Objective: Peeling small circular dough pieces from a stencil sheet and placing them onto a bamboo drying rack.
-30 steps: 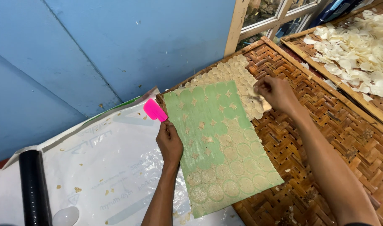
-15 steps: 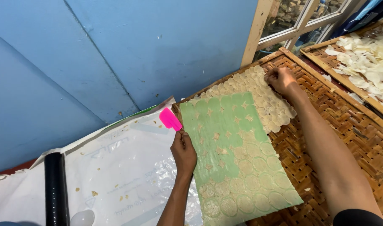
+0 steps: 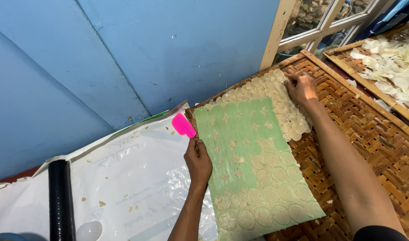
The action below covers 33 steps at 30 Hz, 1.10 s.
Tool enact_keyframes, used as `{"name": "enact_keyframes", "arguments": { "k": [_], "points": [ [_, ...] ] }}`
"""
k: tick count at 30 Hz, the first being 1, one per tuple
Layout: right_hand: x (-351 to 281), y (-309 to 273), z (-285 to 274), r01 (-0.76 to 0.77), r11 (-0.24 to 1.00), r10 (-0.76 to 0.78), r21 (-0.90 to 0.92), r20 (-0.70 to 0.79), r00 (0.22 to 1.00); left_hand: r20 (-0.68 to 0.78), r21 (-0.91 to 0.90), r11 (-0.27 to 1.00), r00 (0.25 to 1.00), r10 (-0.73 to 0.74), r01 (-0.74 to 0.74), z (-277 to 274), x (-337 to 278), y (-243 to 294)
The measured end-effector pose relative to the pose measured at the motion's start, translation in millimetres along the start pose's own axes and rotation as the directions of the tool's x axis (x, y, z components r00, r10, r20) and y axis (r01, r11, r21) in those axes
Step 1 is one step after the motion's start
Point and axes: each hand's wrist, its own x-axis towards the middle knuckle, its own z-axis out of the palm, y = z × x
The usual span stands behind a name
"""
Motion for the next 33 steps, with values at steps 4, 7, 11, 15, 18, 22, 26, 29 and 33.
{"name": "enact_keyframes", "arguments": {
  "k": [4, 7, 11, 15, 18, 22, 26, 29, 33],
  "points": [
    [-6, -13, -7, -0.044, 0.997, 0.046, -0.063, 0.037, 0.998, 0.000, -0.013, 1.000, 1.000, 0.010, -0.010, 1, 1, -3],
    [-8, -12, -8, 0.017, 0.995, -0.017, -0.103, 0.009, 1.000, 0.003, 0.001, 1.000, 1.000, 0.012, -0.012, 0, 1, -3],
    [-22, 5, -10, 0.021, 0.985, -0.011, 0.171, -0.058, 0.998, 0.000, -0.010, 1.000, 1.000, 0.002, -0.002, 0, 0, -2],
    [-93, -24, -33, 0.238, 0.971, -0.233, 0.021, -0.124, 0.965, -0.013, -0.030, 0.999, 1.000, 0.021, -0.021, 1, 0, -2],
    [-167, -58, -55, 0.435, 0.893, -0.430, 0.113, -0.068, 0.900, -0.036, -0.011, 0.996, 0.995, 0.091, -0.091, 1, 0, -13],
    [-218, -93, -68, 0.358, 0.934, -0.353, -0.006, 0.157, 0.922, -0.033, -0.049, 0.990, 0.990, 0.135, -0.136, 2, -1, -12],
    [-228, -98, -62, 0.508, 0.859, -0.494, -0.067, 0.154, 0.855, -0.021, 0.009, 0.999, 0.999, 0.041, -0.041, -1, -4, 4],
    [-226, -97, -51, 0.529, 0.837, -0.502, -0.140, 0.189, 0.844, -0.021, 0.030, 0.999, 0.999, 0.031, -0.030, -1, 0, 1],
    [-226, -99, -47, 0.514, 0.847, -0.490, -0.133, 0.179, 0.853, -0.024, 0.009, 0.998, 0.998, 0.062, -0.061, 0, -1, -7]
  ]
}}
